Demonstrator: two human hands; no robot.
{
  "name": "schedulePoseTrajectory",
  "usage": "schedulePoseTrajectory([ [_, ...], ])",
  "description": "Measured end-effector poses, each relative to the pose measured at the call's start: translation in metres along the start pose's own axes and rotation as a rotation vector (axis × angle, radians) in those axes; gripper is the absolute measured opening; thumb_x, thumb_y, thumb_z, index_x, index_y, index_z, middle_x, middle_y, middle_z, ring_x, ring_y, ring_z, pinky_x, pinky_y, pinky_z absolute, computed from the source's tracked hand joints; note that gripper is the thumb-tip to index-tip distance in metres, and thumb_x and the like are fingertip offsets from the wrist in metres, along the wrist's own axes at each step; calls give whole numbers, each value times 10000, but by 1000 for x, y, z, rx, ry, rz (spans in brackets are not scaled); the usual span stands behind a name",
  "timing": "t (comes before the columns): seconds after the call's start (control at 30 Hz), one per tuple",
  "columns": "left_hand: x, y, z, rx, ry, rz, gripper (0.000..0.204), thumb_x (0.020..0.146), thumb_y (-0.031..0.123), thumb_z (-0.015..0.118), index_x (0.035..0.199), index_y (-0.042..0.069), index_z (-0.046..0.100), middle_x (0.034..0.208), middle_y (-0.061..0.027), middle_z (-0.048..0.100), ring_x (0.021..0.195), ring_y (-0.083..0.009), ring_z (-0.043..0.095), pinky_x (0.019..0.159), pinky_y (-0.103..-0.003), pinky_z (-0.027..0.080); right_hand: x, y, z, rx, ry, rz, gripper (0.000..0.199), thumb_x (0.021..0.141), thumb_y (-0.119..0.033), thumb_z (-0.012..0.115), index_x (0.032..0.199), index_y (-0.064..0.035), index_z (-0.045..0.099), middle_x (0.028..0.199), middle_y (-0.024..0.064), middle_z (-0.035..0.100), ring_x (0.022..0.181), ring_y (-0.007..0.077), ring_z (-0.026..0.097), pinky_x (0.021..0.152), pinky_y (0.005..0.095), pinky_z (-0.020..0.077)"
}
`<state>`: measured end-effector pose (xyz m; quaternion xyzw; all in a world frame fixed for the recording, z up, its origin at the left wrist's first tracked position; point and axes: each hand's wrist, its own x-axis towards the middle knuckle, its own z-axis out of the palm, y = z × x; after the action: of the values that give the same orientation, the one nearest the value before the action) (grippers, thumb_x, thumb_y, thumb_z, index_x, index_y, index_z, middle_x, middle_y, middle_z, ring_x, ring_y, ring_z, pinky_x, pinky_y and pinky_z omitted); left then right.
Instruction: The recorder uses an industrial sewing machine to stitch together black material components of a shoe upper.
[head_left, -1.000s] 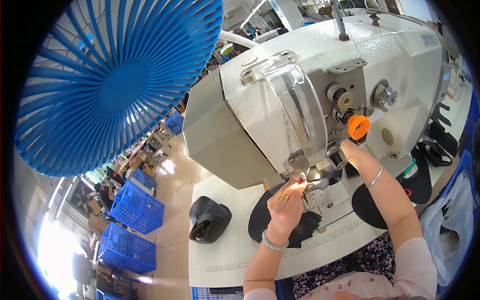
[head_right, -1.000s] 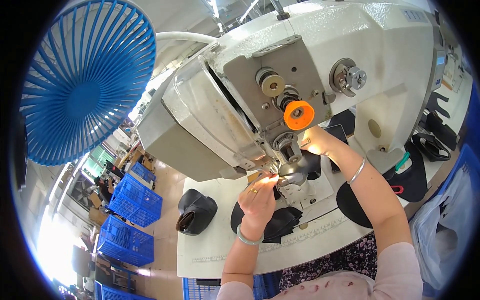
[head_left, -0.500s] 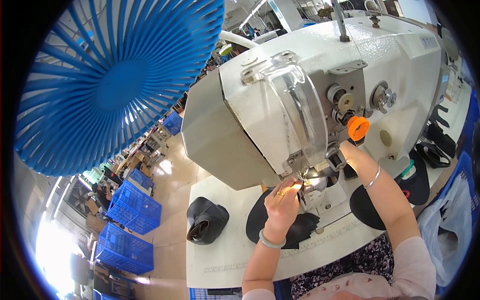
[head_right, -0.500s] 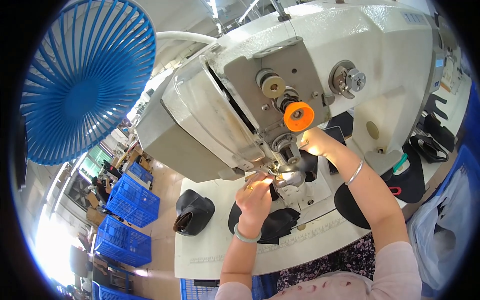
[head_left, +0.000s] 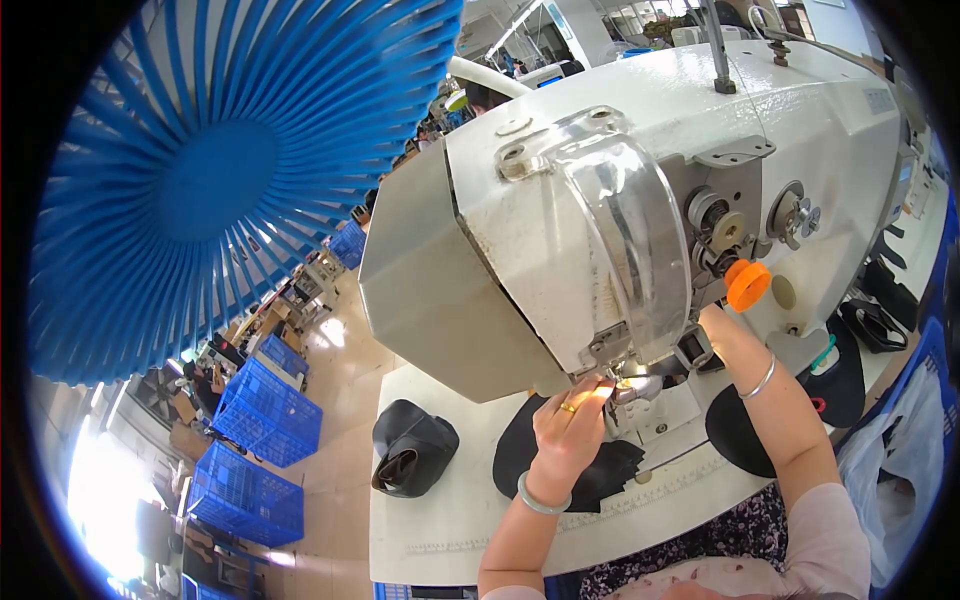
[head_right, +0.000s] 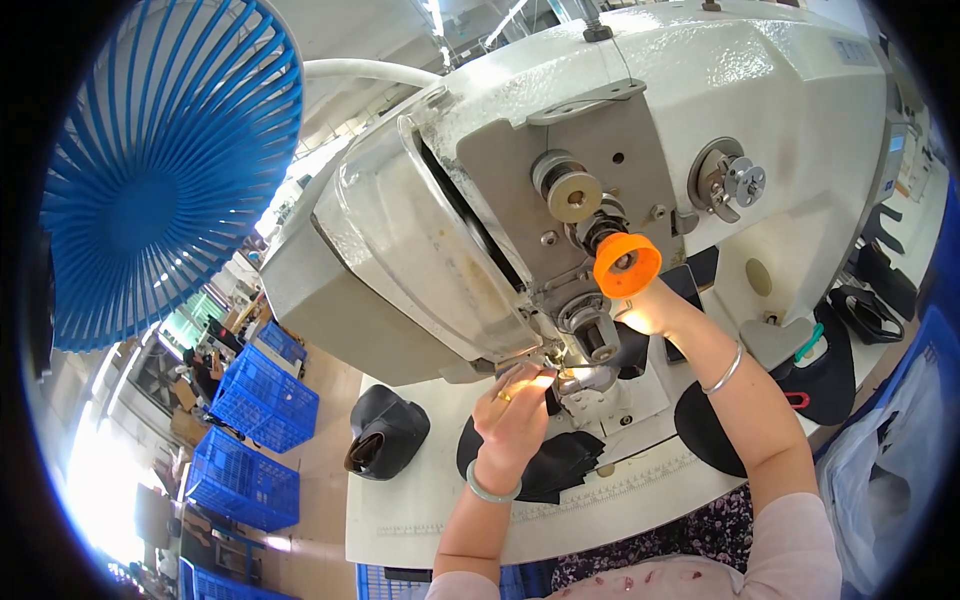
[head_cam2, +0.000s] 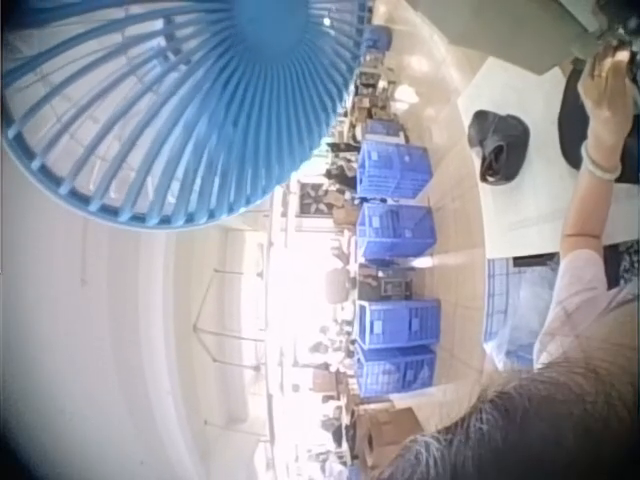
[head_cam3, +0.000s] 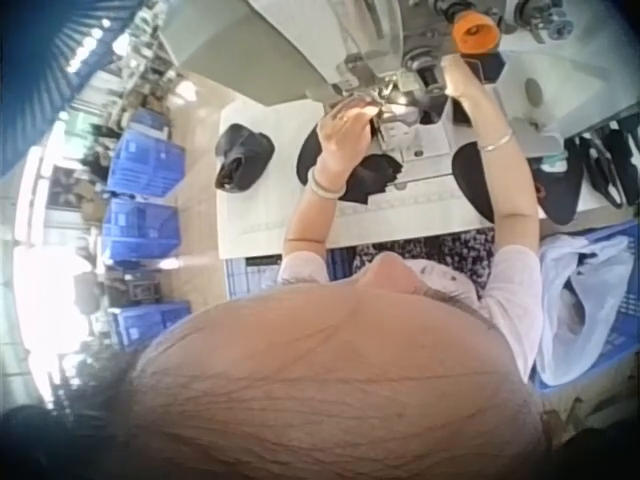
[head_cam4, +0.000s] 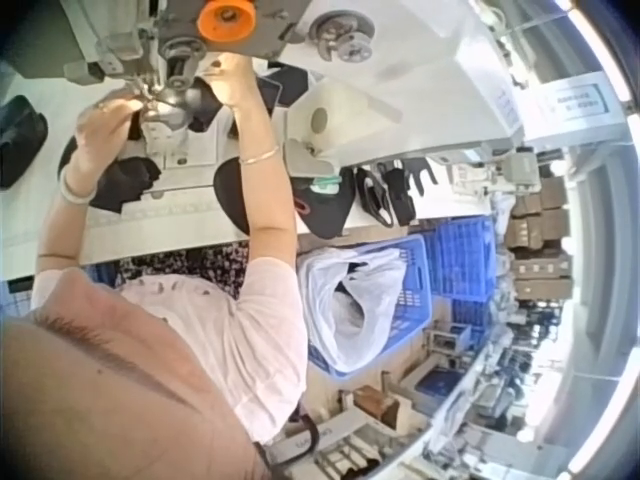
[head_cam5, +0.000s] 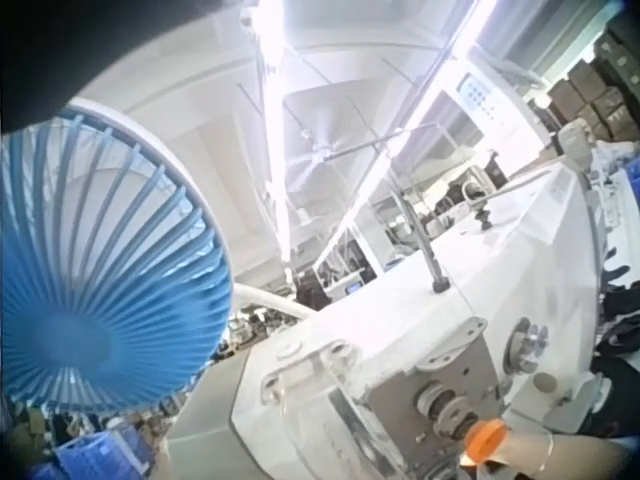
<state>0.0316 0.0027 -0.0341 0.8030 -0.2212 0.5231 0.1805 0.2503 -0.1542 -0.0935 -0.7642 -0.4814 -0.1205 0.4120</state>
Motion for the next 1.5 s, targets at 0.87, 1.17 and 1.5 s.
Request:
schedulePoseTrajectory([
  [0.87, -53, 63, -29, -1575, -413, -1284, 657, 641, -133, 707, 1251, 21, 517, 1175, -66, 603, 1098, -162, 556, 976, -312, 403, -185, -185, -48, 102, 584, 276, 424, 729, -200, 697, 1111, -48, 590, 1043, 109, 592, 851, 196, 582, 732, 304, 465],
  [1.17, -79, 73, -49, -1503, -249, -1278, 599, 548, -94, 769, 1119, -24, 605, 1020, -69, 664, 945, -163, 617, 868, -287, 459, -174, -178, -21, 1354, 110, 612, 366, 665, 12, 753, 1013, 56, 647, 983, 87, 668, 886, 159, 623, 843, 301, 483],
  [1.5, -87, 70, -54, -1194, -73, -1245, 324, 648, -92, 772, 949, -37, 667, 899, -55, 686, 791, -104, 612, 734, -238, 493, -172, -180, -11, 1325, -14, 669, 398, 679, 19, 742, 1056, 68, 625, 1019, 93, 661, 923, 151, 616, 859, 291, 477],
])
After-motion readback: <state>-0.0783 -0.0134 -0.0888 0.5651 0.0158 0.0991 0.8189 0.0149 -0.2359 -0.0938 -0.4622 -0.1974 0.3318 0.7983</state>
